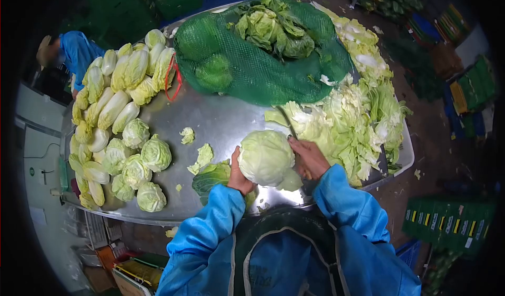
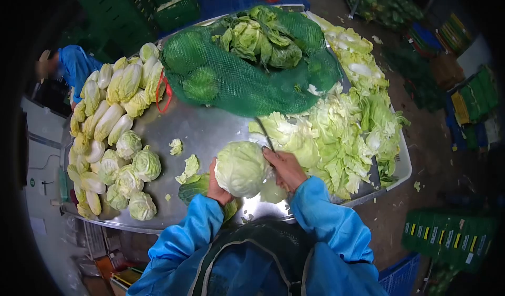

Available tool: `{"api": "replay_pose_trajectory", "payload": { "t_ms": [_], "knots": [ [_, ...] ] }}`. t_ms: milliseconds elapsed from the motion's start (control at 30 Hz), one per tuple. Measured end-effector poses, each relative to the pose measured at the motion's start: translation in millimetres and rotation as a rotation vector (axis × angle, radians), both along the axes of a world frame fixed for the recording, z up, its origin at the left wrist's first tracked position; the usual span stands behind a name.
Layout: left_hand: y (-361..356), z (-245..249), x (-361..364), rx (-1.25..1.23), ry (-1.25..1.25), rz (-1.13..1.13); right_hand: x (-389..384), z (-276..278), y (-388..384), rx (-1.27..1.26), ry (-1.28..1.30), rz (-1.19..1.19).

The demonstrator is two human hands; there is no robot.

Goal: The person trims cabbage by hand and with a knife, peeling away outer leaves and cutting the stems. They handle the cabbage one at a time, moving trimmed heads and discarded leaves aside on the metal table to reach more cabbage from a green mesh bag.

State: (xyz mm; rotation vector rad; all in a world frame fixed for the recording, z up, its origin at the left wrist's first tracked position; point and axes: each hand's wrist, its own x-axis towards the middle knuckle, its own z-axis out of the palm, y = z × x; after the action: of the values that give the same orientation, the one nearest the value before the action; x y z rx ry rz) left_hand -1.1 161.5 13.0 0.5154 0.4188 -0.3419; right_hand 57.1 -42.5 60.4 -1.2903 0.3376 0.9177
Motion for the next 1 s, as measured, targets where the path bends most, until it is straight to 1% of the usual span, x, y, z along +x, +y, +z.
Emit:
{"api": "replay_pose_trajectory", "payload": {
  "t_ms": [33,67,100,133,200,233,267,300,333,400,433,500,533,600,633,667,700,800,833,900,933,967,1000],
  "knots": [
    [-5.1,0.0,0.2,-0.005,0.004,-0.004,0.8,5.9,-3.9,-0.088,-0.225,-0.031],
    [-10.0,4.0,0.6,-0.132,0.004,0.009,2.4,16.0,-7.6,-0.176,-0.452,-0.06],
    [-13.3,5.6,0.8,-0.259,0.005,0.026,4.7,29.4,-16.7,-0.154,-0.429,0.037],
    [-15.0,3.6,1.2,-0.261,0.009,0.032,3.4,27.8,-15.3,-0.156,-0.425,0.042],
    [-13.7,0.1,3.2,-0.291,0.032,0.009,-3.6,23.9,-7.7,0.123,-0.711,0.074],
    [-11.7,1.0,5.5,-0.285,0.034,0.005,-0.4,26.9,-5.3,0.092,-0.683,0.152],
    [-10.2,2.2,7.9,-0.081,0.034,-0.001,3.4,34.9,-1.1,0.096,-0.683,0.148],
    [-9.0,2.8,9.7,0.121,0.034,-0.005,6.9,44.2,3.5,-0.092,-0.861,0.208],
    [-5.9,1.2,11.5,0.123,0.036,-0.004,8.6,48.2,6.1,-0.285,-1.035,0.268],
    [2.3,-1.2,16.5,0.18,-0.106,0.043,12.3,36.2,5.1,-0.268,-1.05,0.274],
    [5.2,-0.2,18.7,0.185,-0.108,0.052,15.8,32.1,4.8,-0.25,-1.069,0.284],
    [14.3,7.5,18.1,0.45,-0.229,0.121,16.3,29.2,6.2,-0.235,-1.036,0.272],
    [17.4,7.6,16.9,0.432,-0.198,0.121,15.1,26.4,9.6,-0.224,-1.003,0.256],
    [23.9,7.8,12.1,0.462,-0.119,0.149,3.4,22.4,24.3,0.027,-0.666,0.045],
    [32.4,-7.2,6.3,0.528,-0.117,0.151,2.2,14.6,27.1,-0.069,-0.716,0.121],
    [35.9,-9.5,-0.8,0.567,-0.138,0.165,4.2,6.5,28.0,-0.168,-0.771,0.194],
    [37.4,-2.7,-7.7,0.565,-0.11,0.207,4.0,1.7,32.3,-0.133,-0.725,0.173],
    [59.3,-2.1,-32.0,0.417,-0.081,0.351,11.2,17.2,38.9,-0.088,-0.535,0.112],
    [75.4,1.6,-39.0,0.423,-0.082,0.388,16.2,8.7,35.6,-0.112,-0.56,0.105],
    [122.1,12.8,-63.0,0.35,-0.098,0.561,20.2,-3.9,22.6,-0.174,-0.559,0.076],
    [151.8,8.5,-74.3,0.394,-0.093,0.674,20.6,-9.2,15.7,-0.21,-0.536,0.062],
    [185.7,18.9,-88.0,0.661,-0.115,0.735,22.1,-20.9,3.3,-0.24,-0.531,0.084],
    [218.0,17.5,-104.3,0.886,-0.063,0.891,20.0,-31.9,-7.3,-0.272,-0.524,0.103]
  ]
}}
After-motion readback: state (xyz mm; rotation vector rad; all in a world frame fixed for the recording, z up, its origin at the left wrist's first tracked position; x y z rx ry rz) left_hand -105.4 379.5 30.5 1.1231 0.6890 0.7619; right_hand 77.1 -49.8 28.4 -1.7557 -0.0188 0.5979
